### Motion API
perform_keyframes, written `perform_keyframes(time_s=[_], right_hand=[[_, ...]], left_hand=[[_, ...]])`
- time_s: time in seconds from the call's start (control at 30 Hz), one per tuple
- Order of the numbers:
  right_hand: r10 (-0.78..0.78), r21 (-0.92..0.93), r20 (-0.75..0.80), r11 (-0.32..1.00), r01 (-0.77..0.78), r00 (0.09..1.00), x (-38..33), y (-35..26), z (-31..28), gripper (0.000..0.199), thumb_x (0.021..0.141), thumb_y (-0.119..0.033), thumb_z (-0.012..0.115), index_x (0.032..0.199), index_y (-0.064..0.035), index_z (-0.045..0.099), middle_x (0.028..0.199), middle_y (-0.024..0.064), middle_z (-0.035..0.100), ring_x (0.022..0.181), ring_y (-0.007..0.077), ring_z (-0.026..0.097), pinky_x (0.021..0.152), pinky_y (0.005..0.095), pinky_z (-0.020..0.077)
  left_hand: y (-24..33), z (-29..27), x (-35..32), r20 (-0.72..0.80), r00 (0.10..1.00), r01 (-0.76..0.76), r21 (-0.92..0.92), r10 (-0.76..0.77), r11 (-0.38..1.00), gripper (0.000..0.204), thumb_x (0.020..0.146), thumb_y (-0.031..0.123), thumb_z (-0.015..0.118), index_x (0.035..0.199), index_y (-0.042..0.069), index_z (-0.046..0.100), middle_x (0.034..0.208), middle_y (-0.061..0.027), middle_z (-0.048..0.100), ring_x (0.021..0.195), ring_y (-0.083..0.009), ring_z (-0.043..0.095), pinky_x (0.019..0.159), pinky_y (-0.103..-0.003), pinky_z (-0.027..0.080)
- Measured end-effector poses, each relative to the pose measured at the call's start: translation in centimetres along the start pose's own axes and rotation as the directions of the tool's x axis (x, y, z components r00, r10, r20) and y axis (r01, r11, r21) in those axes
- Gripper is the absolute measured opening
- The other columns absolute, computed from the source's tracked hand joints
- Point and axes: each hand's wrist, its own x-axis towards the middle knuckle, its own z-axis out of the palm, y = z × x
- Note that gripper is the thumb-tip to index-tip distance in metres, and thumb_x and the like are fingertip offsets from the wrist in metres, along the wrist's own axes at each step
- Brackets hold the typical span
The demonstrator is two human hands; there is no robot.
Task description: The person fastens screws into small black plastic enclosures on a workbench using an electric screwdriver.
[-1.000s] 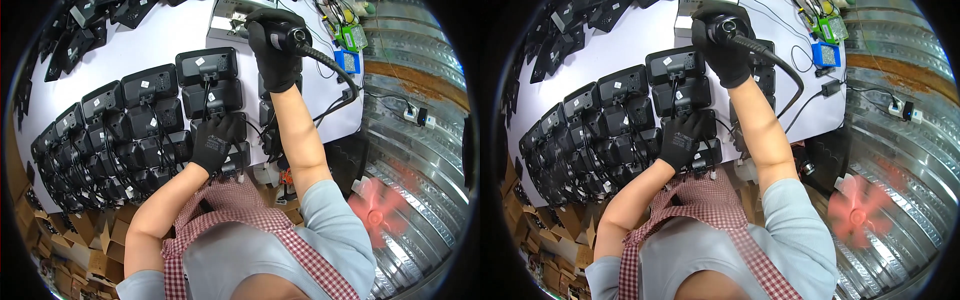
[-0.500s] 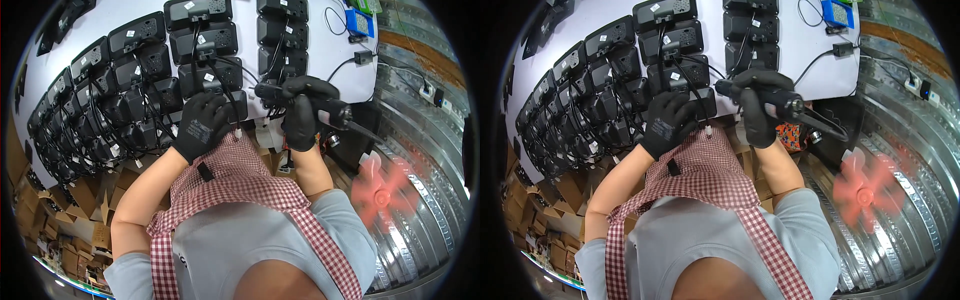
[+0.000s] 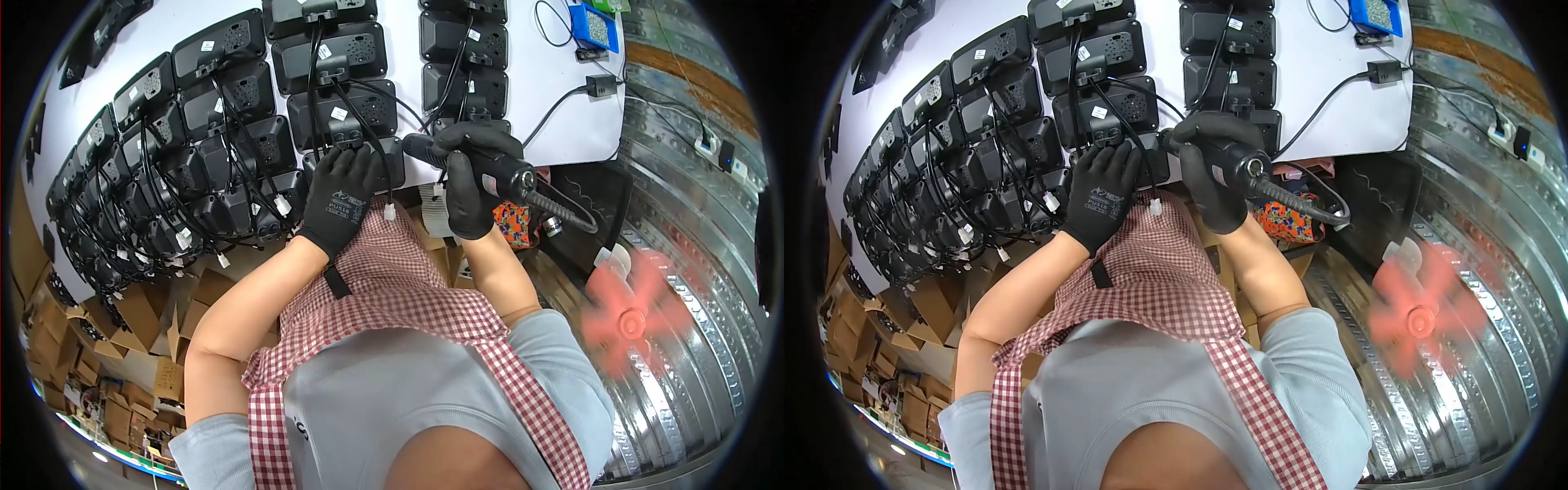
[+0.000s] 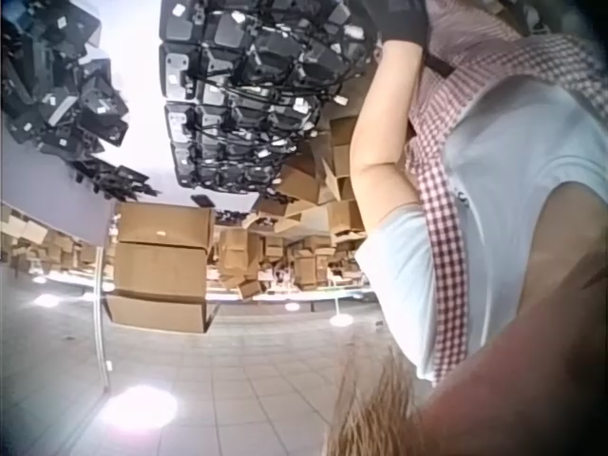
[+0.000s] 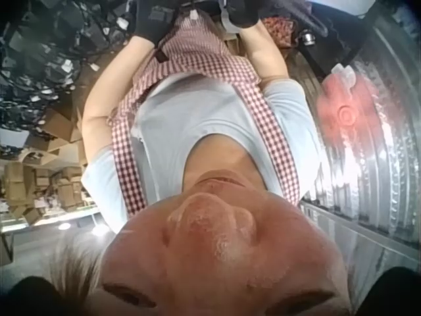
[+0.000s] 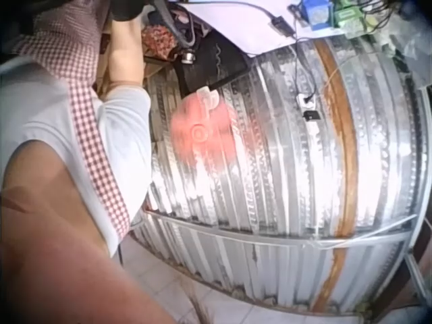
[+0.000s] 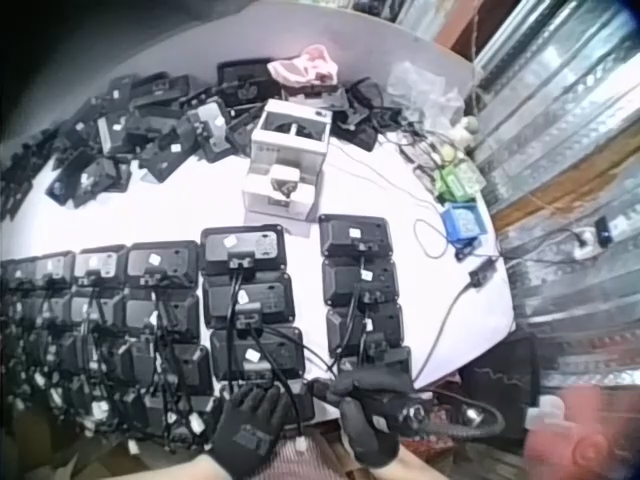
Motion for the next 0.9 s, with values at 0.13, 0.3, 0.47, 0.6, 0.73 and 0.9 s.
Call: perform_keyframes(time_s=[0.13, 0.3, 0.47, 0.6, 0.73, 0.9], right_hand=[[-0.048, 0.018, -0.02, 0.999, 0.048, 0.999, -0.5, 0.1, 0.1, 0.028, 0.088, 0.007, 0.063, 0.114, -0.0024, 0.059, 0.105, 0.0152, 0.068, 0.091, 0.0218, 0.068, 0.085, 0.0365, 0.0561], [-0.048, 0.01, -0.021, 0.999, 0.048, 0.999, -0.7, 0.4, 0.6, 0.039, 0.081, 0.011, 0.067, 0.115, -0.0037, 0.057, 0.1, 0.0148, 0.069, 0.091, 0.0241, 0.068, 0.083, 0.0363, 0.0553], [-0.08, -0.02, 0.049, 0.997, 0.081, 0.996, 0.1, 0.6, 1.0, 0.033, 0.077, 0.013, 0.066, 0.105, -0.0037, 0.061, 0.095, 0.0142, 0.069, 0.084, 0.0261, 0.068, 0.077, 0.0381, 0.056], [-0.159, 0.002, 0.069, 0.987, 0.16, 0.985, 0.0, 1.6, 2.2, 0.036, 0.066, 0.011, 0.073, 0.099, -0.002, 0.063, 0.081, 0.0121, 0.066, 0.07, 0.0295, 0.066, 0.066, 0.0402, 0.0554], [-0.118, -0.113, 0.105, 0.985, 0.13, 0.987, -0.1, 1.8, 2.6, 0.03, 0.069, 0.007, 0.074, 0.095, -0.0036, 0.067, 0.085, 0.0116, 0.07, 0.077, 0.0297, 0.069, 0.071, 0.0386, 0.0565], [0.004, -0.156, 0.232, 0.987, 0.033, 0.973, 2.5, 0.0, 2.3, 0.02, 0.072, 0.004, 0.075, 0.09, -0.0052, 0.07, 0.09, 0.0107, 0.073, 0.086, 0.0284, 0.072, 0.079, 0.0341, 0.0581]], left_hand=[[-0.1, 0.8, 0.2, -0.017, 1.0, 0.017, -0.002, -0.017, 1.0, 0.071, 0.08, 0.03, 0.074, 0.144, 0.006, 0.054, 0.144, -0.0103, 0.058, 0.13, -0.0266, 0.055, 0.112, -0.047, 0.04], [0.0, 0.2, 0.3, 0.01, 1.0, 0.025, -0.026, -0.025, 0.999, 0.065, 0.082, 0.028, 0.07, 0.142, 0.007, 0.056, 0.144, -0.01, 0.059, 0.128, -0.0261, 0.057, 0.108, -0.047, 0.042], [-0.1, -0.4, 0.4, -0.044, 0.999, 0.005, -0.04, -0.007, 0.999, 0.049, 0.09, 0.02, 0.059, 0.137, 0.005, 0.06, 0.138, -0.0106, 0.063, 0.122, -0.0236, 0.061, 0.104, -0.045, 0.046], [0.0, 0.2, 0.3, -0.04, 0.999, 0.027, -0.074, -0.03, 0.997, 0.049, 0.091, 0.02, 0.058, 0.138, 0.006, 0.059, 0.139, -0.0106, 0.062, 0.123, -0.0239, 0.061, 0.105, -0.046, 0.045], [0.1, 0.7, 0.1, 0.014, 1.0, 0.022, -0.058, -0.021, 0.998, 0.052, 0.091, 0.025, 0.058, 0.141, 0.008, 0.058, 0.143, -0.0114, 0.06, 0.124, -0.0265, 0.059, 0.106, -0.049, 0.043], [-0.1, 0.3, 0.3, -0.016, 1.0, 0.024, -0.09, -0.026, 0.996, 0.05, 0.091, 0.02, 0.057, 0.139, 0.007, 0.059, 0.14, -0.0099, 0.062, 0.124, -0.0225, 0.059, 0.107, -0.045, 0.043]])
